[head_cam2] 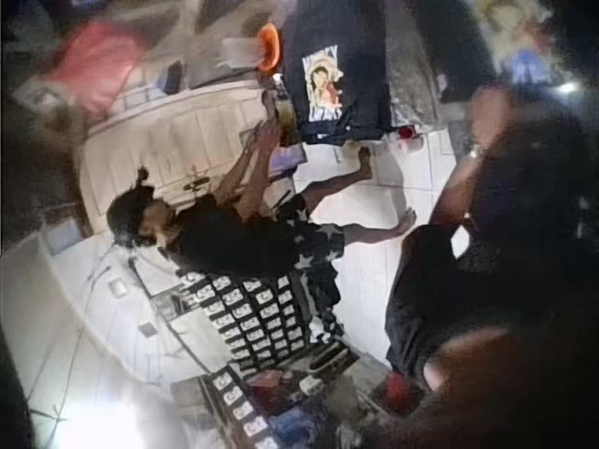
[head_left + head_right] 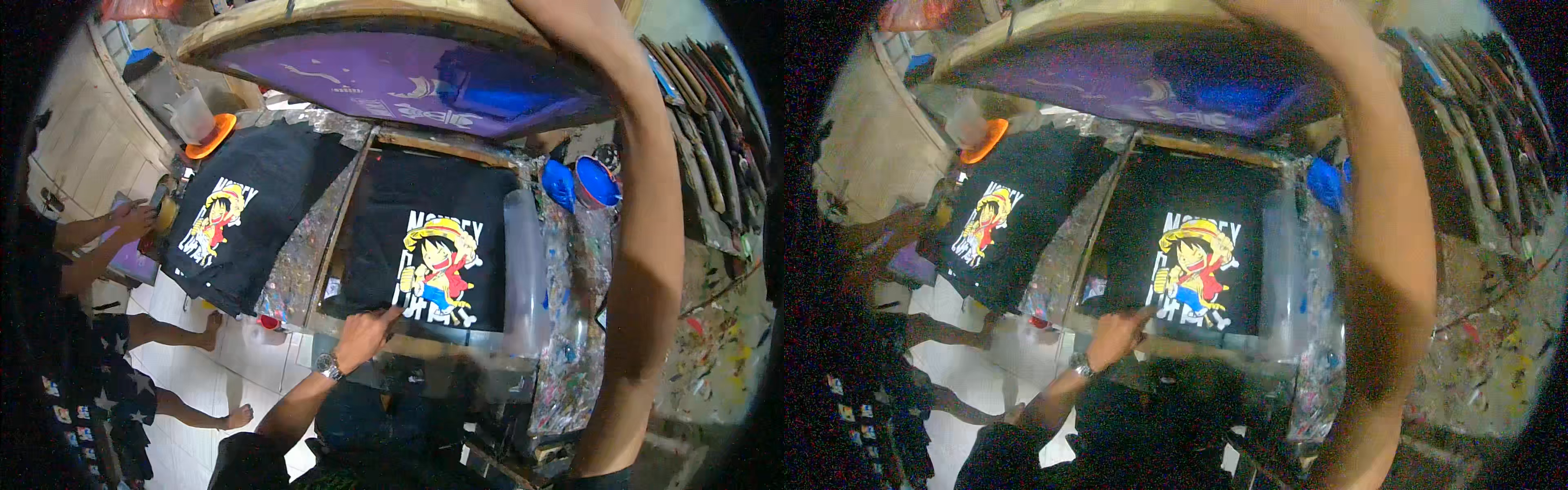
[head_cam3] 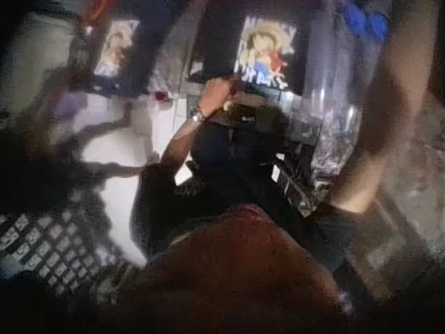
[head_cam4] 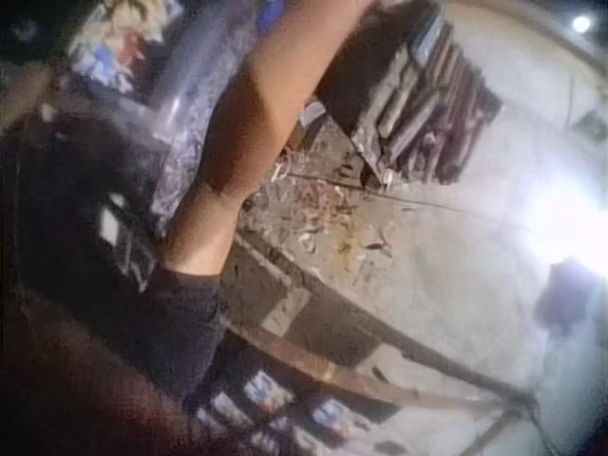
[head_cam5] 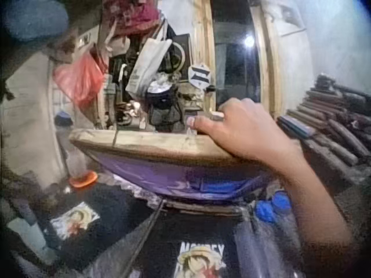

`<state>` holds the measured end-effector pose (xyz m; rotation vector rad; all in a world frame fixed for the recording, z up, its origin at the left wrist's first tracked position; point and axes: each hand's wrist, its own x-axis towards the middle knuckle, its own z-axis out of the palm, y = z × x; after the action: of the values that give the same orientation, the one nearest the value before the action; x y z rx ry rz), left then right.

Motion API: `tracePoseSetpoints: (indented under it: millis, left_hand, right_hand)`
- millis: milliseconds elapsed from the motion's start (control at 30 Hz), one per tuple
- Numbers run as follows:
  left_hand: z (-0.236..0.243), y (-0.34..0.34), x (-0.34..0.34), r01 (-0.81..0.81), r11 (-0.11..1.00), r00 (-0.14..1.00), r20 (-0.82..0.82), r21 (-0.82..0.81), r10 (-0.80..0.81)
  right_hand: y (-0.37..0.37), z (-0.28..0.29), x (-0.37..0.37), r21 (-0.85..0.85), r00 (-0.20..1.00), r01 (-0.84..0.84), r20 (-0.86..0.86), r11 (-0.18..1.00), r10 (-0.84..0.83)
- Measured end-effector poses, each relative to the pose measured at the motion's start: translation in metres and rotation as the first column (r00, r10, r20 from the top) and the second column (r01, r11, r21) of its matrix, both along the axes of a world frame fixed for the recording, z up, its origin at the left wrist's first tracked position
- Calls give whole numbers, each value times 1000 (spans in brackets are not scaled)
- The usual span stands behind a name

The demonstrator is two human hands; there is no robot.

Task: The person performs screen printing on black t-shirts by aligning each shirt on a flat surface, applying ink through a screen using a squeegee, and then lifting the screen to reveal the printed design.

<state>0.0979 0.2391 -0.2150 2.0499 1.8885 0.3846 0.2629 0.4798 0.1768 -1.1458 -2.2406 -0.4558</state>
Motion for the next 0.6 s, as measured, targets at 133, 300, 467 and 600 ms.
tracePoseSetpoints:
  millis: [133, 300, 467, 600]
  left_hand:
    - [1, -22, -25, -9, 976, 999, 50, 219, -2]
    - [34, -105, -71, -30, 994, 998, 50, -102, 35]
    - [60, -16, -92, 42, 996, 997, 67, 78, -47]
    - [35, 135, -117, -41, 910, 997, 81, 412, 9]
  right_hand:
    - [-4, 32, 16, 53, 1000, -14, 14, 998, 14]
    - [32, 25, -5, 217, 949, -77, 316, 973, 5]
    - [18, 43, 2, 29, 992, 103, 62, 994, -105]
    - [-9, 39, -7, -90, 988, 8, -151, 996, -21]
